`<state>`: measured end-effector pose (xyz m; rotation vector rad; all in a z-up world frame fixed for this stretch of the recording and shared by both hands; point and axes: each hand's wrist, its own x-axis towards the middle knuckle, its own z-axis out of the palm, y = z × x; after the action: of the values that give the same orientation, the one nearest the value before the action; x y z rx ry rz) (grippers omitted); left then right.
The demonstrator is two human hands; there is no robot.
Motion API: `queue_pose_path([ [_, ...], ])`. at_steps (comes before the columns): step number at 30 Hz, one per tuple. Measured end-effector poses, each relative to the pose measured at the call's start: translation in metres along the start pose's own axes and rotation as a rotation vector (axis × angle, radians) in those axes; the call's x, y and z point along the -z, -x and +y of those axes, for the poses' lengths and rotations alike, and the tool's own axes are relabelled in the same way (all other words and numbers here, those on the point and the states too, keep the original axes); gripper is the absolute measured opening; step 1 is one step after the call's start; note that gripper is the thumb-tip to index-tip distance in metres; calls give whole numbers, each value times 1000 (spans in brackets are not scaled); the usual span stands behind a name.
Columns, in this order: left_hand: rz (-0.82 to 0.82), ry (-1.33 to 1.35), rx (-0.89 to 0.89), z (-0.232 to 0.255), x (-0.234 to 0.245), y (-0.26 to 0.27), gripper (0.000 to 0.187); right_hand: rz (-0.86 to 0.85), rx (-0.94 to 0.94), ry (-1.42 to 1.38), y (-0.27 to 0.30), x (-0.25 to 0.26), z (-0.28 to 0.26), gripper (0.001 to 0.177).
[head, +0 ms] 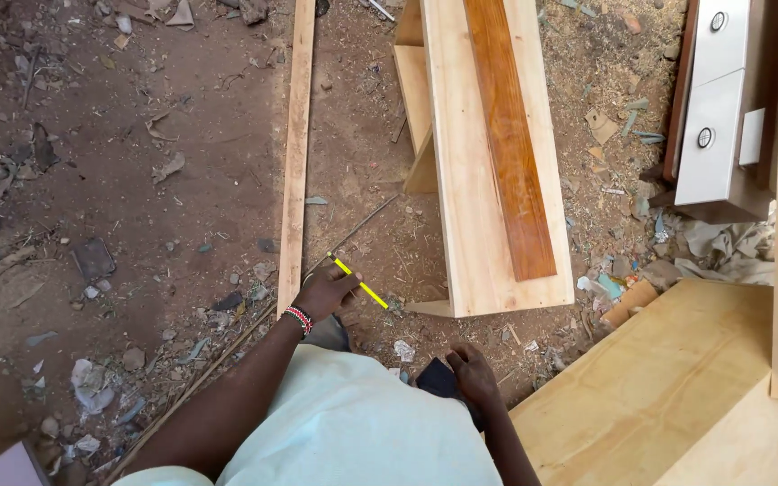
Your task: Measuring, marking, drilling, and applying finish to wooden boards for furniture construction
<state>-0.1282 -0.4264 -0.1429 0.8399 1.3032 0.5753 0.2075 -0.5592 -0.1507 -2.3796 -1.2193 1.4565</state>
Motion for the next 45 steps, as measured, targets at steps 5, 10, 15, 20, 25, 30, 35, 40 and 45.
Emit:
queue_pose_path([
  [5,-17,141,-44,76,86,-44,22,-79,470,-13,-25,-12,-220,44],
  [10,-226,64,-146,139,141,-60,24,-124,581,-101,-38,-34,-348,66],
  [15,-303,117,-143,183,148,-86,23,-190,566,-43,-27,-10,-435,32],
  [20,-179,313,-206,193,151,-144,26,-324,436,-62,-116,-28,-432,47],
  [25,81,320,-156,236,190,-217,31,-465,445,-98,-207,2,-493,28],
  [30,384,432,-90,327,216,-308,29,-560,622,-7,-299,59,-602,43],
  [35,544,456,-124,439,235,-369,31,-662,643,96,-366,115,-703,35],
  [40,585,674,-223,505,279,-420,31,-757,645,209,-407,143,-820,50],
  [45,923,765,-310,531,372,-497,33,-802,696,167,-497,123,-889,39],
])
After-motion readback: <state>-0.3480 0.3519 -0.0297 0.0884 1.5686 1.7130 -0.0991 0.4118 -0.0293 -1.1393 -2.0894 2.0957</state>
